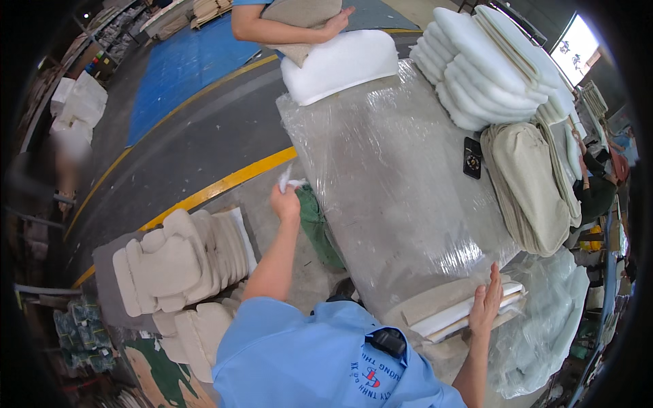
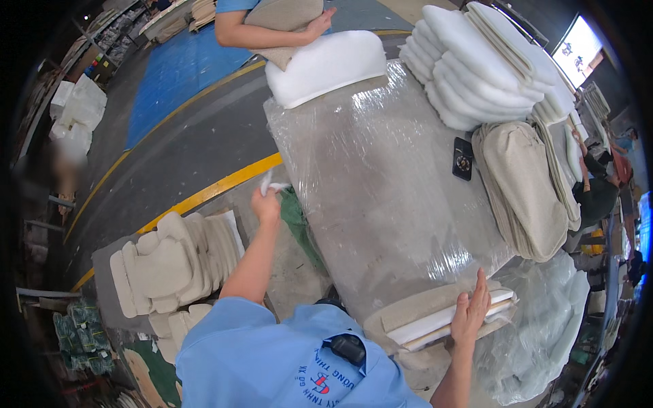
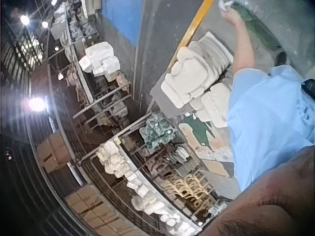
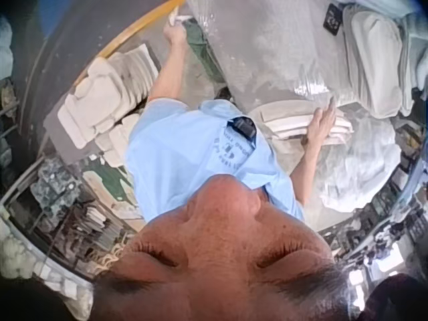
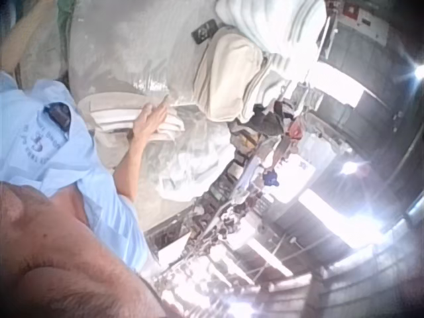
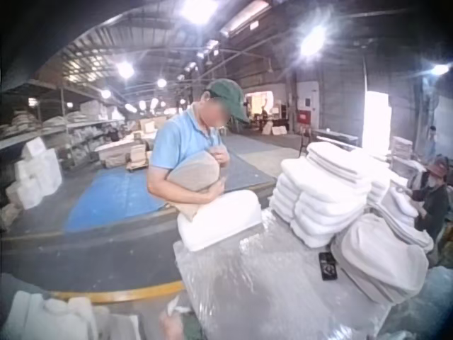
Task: The person repeatedly picks up white foam inserts and beige fabric covers, inserts the foam into the covers, and places the finished cushions on a stack. The person works at a table in a factory setting with other workers nearby.
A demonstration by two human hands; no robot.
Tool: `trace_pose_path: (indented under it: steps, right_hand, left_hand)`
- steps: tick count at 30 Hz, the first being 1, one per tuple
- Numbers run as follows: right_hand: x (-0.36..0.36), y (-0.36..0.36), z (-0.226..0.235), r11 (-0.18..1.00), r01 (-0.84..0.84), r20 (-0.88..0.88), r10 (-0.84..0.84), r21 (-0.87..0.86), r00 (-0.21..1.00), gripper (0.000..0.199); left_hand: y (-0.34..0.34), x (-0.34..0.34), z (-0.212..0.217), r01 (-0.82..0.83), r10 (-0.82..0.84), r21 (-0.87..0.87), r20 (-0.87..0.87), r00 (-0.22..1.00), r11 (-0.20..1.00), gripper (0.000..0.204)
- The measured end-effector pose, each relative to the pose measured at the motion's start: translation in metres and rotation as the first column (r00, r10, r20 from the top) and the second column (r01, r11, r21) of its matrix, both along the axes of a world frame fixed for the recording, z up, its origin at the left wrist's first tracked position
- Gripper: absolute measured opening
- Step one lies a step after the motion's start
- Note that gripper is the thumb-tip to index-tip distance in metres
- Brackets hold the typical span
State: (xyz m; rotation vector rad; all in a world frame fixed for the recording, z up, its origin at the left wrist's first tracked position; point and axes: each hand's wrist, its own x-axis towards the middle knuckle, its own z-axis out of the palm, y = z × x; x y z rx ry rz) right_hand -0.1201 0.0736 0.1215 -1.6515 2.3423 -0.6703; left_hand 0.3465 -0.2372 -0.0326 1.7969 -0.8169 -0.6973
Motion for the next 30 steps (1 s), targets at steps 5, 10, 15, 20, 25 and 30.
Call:
trace_pose_path:
  steps: [5, 10, 15, 20, 25, 30]
  right_hand:
    - [0.002, -0.002, 0.001, 1.0, 0.004, -0.01, -0.004, 0.001, 1.0, 0.073]
    - [0.004, 0.009, 0.001, 0.993, 0.112, 0.01, -0.112, 0.047, 0.994, 0.067]
    - [0.004, 0.011, -0.005, 0.99, 0.144, 0.017, -0.144, -0.011, 0.989, 0.065]
    - [0.001, 0.008, 0.008, 0.996, 0.092, -0.1, -0.092, -0.003, 0.991, 0.066]
    - [0.005, 0.004, 0.015, 0.996, 0.062, -0.163, -0.072, -0.068, 0.984, 0.067]
    - [0.003, 0.015, 0.013, 0.991, 0.04, -0.127, -0.056, -0.125, 0.99, 0.064]
  left_hand:
    - [-0.016, -0.004, -0.041, 0.364, -0.536, 0.434, 0.389, 0.749, 0.824, 0.04]
    - [-0.003, 0.004, -0.055, 0.465, -0.986, 0.879, 0.033, 0.162, 0.105, 0.041]
    - [-0.007, -0.008, -0.045, 0.38, -0.984, 0.91, -0.13, -0.121, -0.167, 0.035]
    - [0.0, -0.059, -0.014, 0.79, -0.75, 0.613, -0.518, 0.411, 0.01, 0.036]
    - [0.011, -0.016, 0.017, 0.803, -0.6, 0.57, -0.586, 0.545, 0.173, 0.056]
    - [0.007, -0.003, 0.04, 0.597, -0.635, 0.765, -0.342, 0.693, 0.24, 0.101]
